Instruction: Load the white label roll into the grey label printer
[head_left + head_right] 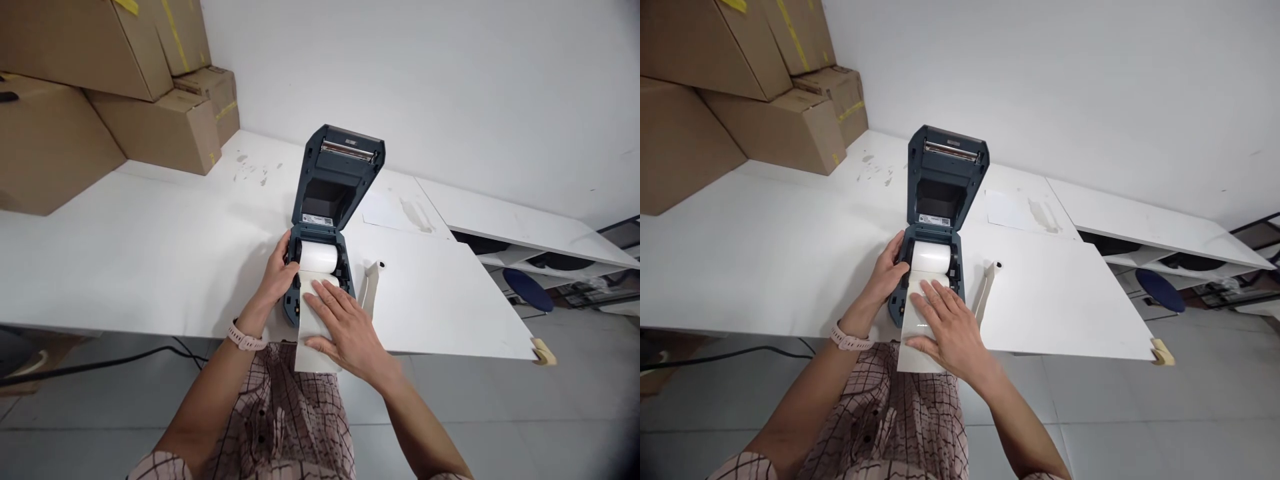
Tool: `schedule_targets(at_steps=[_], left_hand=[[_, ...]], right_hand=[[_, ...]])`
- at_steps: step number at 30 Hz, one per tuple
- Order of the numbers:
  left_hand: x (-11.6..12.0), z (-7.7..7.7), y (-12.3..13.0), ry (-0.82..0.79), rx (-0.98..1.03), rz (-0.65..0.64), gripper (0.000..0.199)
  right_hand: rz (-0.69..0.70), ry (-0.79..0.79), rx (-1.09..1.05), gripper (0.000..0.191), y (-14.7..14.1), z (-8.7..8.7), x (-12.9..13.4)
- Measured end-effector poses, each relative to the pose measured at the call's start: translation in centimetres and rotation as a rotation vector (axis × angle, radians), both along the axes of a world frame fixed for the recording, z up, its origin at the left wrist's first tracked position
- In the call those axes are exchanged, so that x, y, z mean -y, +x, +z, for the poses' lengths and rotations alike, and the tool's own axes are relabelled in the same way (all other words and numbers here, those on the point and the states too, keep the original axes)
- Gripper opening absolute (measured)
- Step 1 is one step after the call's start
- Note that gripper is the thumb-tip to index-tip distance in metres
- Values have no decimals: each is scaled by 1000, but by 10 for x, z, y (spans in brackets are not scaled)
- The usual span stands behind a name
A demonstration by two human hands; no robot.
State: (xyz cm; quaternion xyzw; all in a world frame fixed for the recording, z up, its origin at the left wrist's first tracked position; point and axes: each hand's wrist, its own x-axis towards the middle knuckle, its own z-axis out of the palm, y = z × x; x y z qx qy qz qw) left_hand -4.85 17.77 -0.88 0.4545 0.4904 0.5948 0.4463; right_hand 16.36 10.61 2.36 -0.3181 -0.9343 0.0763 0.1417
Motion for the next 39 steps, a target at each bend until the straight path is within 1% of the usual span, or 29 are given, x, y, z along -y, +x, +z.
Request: schedule_targets(at_steps=[2, 4, 6, 7, 8, 9, 11, 12, 13, 14, 15, 17, 18, 19, 20, 21, 22, 23, 25, 28, 30, 31, 32, 33, 36, 39], left_hand=[[3, 6, 1, -21, 23, 4, 88], [12, 13, 2, -54, 53, -9, 83], [32, 16, 5, -112, 84, -31, 76], [44, 17, 7, -152, 99, -39, 74], [58, 16, 9, -192, 117, -38, 76], [71, 14, 11, -236, 141, -57, 80], [93, 8, 14, -286, 164, -101, 92], [101, 5, 14, -290, 167, -123, 96], [106, 3, 15, -283, 166, -138, 99], [109, 3, 15, -271, 163, -148, 100], [110, 3, 15, -261, 159, -153, 101], [109, 6, 15, -253, 152, -158, 103], [108, 8, 15, -253, 149, -161, 105], [108, 9, 15, -248, 144, -163, 105], [108, 10, 14, -237, 138, -167, 105], [109, 9, 13, -223, 126, -175, 104], [110, 7, 11, -210, 110, -186, 103], [111, 4, 9, -201, 94, -191, 101], [111, -4, 2, -199, 83, -174, 95], [107, -11, -7, -221, 137, -102, 86], [101, -7, -9, -229, 161, -92, 85], [99, -2, -9, -224, 162, -91, 85], [96, 3, -7, -213, 160, -90, 85], [95, 9, -4, -199, 155, -90, 84], [94, 24, 4, -167, 136, -116, 78], [96, 25, 6, -216, 111, -101, 81]], right_hand=[[-10, -94, -16, 91, -3, 2, 0], [-29, -192, -39, 91, -4, 6, 2], [-37, -272, -79, 91, -2, 13, 4], [-19, -317, -107, 90, 2, 17, 3], [11, -371, -147, 83, 7, 23, -1], [33, -427, -211, 72, 13, 30, -8], [-14, -479, -423, 50, 25, 47, -38], [-117, -449, -570, 47, 28, 57, -60], [-272, -327, -720, 51, 30, 66, -86], [-360, -245, -807, 59, 28, 75, -116], [-382, -223, -846, 69, 24, 84, -146], [-332, -294, -865, 83, 10, 98, -200], [-289, -359, -868, 89, 2, 104, -220], [-255, -410, -874, 92, -6, 110, -233], [-230, -445, -879, 94, -12, 114, -239], [-218, -459, -889, 95, -17, 117, -237], [-218, -455, -900, 93, -19, 118, -228], [-226, -439, -909, 90, -19, 118, -213], [-244, -404, -924, 80, -14, 110, -171], [-273, -414, -901, 69, -1, 84, -98], [-328, -455, -860, 54, 4, 61, -57], [-358, -485, -861, 51, 4, 50, -42], [-389, -529, -881, 53, 3, 40, -31], [-417, -584, -921, 60, 1, 32, -23], [-495, -796, -1054, 83, -6, 15, -15], [-530, -991, -1116, 99, -8, 7, -14]])
